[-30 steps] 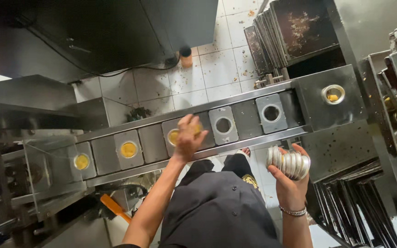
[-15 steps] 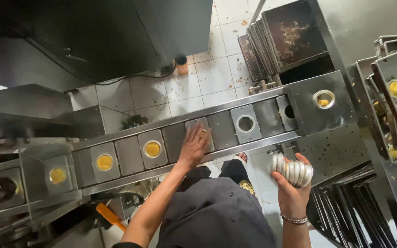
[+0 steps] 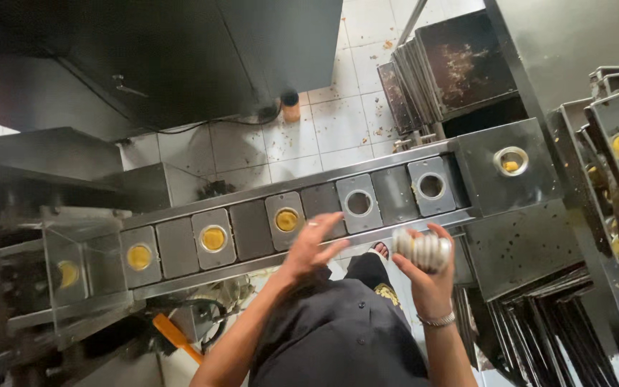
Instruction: The person organizes and stacks small yellow bakery tins, moves them onto a conveyor belt, and cleans the work surface with a cloth.
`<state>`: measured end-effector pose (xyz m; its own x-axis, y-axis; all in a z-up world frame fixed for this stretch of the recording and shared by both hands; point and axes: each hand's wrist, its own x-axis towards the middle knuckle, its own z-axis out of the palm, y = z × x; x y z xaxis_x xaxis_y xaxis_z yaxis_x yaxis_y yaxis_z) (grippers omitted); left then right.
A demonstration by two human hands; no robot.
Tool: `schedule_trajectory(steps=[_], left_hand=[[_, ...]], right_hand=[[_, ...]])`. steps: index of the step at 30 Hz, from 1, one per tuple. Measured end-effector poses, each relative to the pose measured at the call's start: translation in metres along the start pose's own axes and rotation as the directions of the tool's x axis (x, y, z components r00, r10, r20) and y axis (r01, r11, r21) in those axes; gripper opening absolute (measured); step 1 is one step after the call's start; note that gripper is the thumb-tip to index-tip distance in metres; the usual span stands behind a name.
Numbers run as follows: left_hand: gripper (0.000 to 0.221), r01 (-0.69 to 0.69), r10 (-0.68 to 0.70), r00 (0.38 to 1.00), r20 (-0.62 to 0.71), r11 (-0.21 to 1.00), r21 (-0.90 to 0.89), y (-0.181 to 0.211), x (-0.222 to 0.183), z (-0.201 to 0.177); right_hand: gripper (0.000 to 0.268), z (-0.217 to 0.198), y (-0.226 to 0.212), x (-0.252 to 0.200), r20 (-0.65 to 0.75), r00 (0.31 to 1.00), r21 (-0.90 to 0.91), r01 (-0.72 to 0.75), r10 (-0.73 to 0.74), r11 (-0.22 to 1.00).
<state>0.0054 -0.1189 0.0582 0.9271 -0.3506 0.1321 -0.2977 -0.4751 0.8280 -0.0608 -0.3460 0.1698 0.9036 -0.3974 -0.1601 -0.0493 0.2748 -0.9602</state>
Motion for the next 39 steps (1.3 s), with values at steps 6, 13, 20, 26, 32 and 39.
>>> schedule_trajectory(steps=[6, 13, 20, 26, 32, 39], left_hand=[[0.052, 0.394, -0.255, 0.907, 0.334, 0.239, -0.887, 0.037, 0.008, 0.027], [0.046, 0.411, -0.548, 0.773, 0.32, 0.049, -0.91, -0.002, -0.006, 0.013], [0.043, 0.358, -0.443, 0.869, -0.219, 0.87, -0.339, -0.042, -0.012, 0.003], [0.067, 0.262, -0.172, 0.96, -0.223, 0.835, 0.484, -0.055, -0.016, 0.007], [0.073, 0.286, -0.189, 0.958, -0.216, 0.675, 0.68, -0.064, -0.03, 0.005], [0.071, 0.312, -0.153, 0.942, -0.3, 0.73, 0.607, -0.056, -0.033, 0.001]], right_hand=[[0.099, 0.022, 0.048, 0.023, 0.201, 0.965, -0.211, 0.21, -0.168, 0.955], [0.098, 0.042, 0.113, 0.054, 0.291, 0.957, -0.335, 0.081, 0.022, 0.939], [0.083, 0.051, 0.134, 0.07, 0.191, 0.981, -0.343, 0.028, 0.04, 0.939], [0.083, 0.019, 0.12, 0.093, 0.122, 0.952, -0.691, 0.285, -0.282, 0.664], [0.084, 0.022, 0.135, 0.111, 0.349, 0.85, -0.791, 0.493, -0.395, 0.362], [0.09, 0.039, 0.157, 0.106, 0.525, 0.752, -0.738, 0.635, -0.398, 0.226]])
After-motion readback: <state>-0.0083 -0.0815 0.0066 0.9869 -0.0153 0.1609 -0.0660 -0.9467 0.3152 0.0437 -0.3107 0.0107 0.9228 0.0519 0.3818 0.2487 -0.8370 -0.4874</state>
